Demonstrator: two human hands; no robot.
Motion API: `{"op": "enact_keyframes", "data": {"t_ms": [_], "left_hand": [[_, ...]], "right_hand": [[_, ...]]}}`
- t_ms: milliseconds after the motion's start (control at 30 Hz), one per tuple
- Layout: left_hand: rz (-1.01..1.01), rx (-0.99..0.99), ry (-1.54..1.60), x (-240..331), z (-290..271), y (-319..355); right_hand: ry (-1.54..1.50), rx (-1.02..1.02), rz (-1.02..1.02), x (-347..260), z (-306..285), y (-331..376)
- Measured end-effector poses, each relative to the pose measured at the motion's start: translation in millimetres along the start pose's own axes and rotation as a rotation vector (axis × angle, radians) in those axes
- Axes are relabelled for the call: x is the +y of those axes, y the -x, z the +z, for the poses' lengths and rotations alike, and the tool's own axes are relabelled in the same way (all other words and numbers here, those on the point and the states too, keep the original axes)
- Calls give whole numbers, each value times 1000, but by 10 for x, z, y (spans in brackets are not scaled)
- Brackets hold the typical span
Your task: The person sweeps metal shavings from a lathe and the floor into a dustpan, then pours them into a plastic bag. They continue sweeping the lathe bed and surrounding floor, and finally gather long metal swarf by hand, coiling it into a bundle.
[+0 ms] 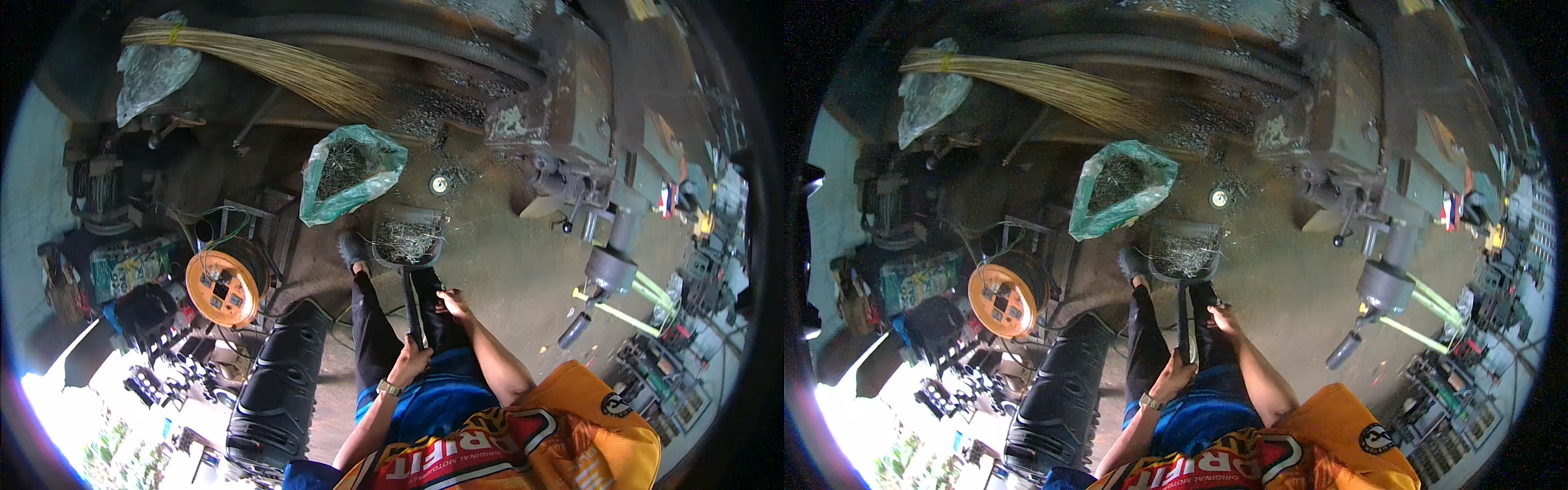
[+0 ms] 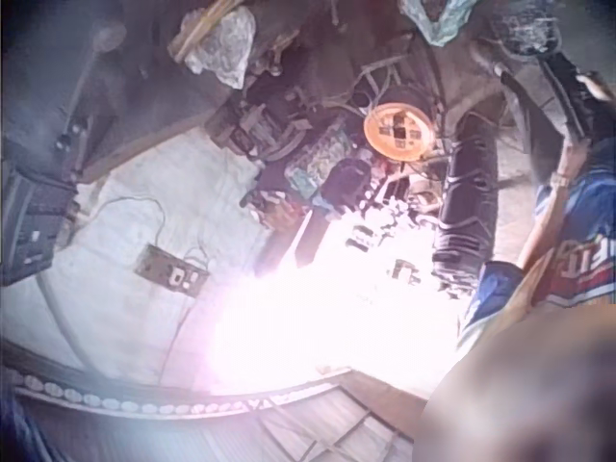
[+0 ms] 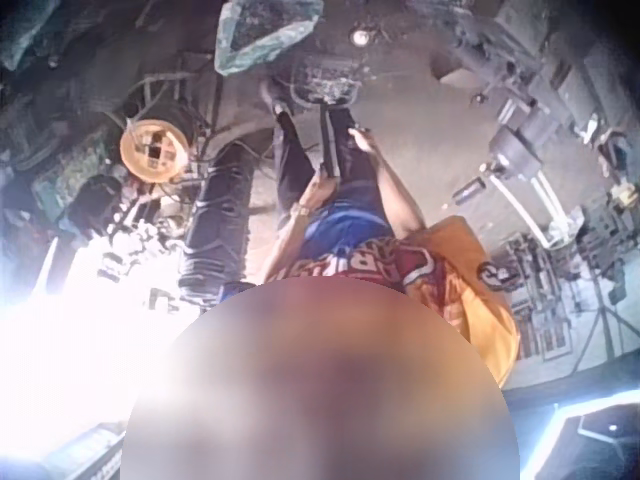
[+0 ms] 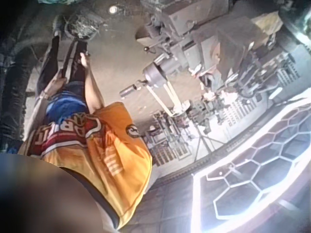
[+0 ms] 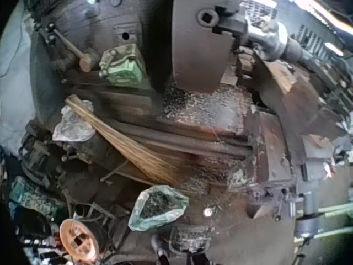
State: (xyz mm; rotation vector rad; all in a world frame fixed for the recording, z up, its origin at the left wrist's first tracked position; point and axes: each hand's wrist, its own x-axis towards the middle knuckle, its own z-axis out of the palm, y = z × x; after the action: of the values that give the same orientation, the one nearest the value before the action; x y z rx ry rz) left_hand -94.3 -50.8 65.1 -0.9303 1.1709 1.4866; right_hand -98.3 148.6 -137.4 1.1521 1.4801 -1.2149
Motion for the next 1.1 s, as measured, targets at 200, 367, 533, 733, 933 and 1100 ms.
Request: {"op": "enact_keyframes", "data": {"t_ms": [200,367,533,733,933,1100], "left_hand": [[-93,-169,-395,44,-235,319],[-90,-275,-663,166,-397,699],[7,-423,-628,464,-469,1243],[36,-644,-531,1024,-902,1271],[479,135,-584,2226,-1710,-263],[382,386,-441,2568,-1793,-1525]], "right_hand": [[-111,177,147,555,470,-182],[-529,65,31,544,684,104],[-944,-181,-27,356,813,611],[-1138,-230,122,27,834,875],[-985,-127,56,-216,840,1421],[-856,-131,14,-496,691,1973]]}}
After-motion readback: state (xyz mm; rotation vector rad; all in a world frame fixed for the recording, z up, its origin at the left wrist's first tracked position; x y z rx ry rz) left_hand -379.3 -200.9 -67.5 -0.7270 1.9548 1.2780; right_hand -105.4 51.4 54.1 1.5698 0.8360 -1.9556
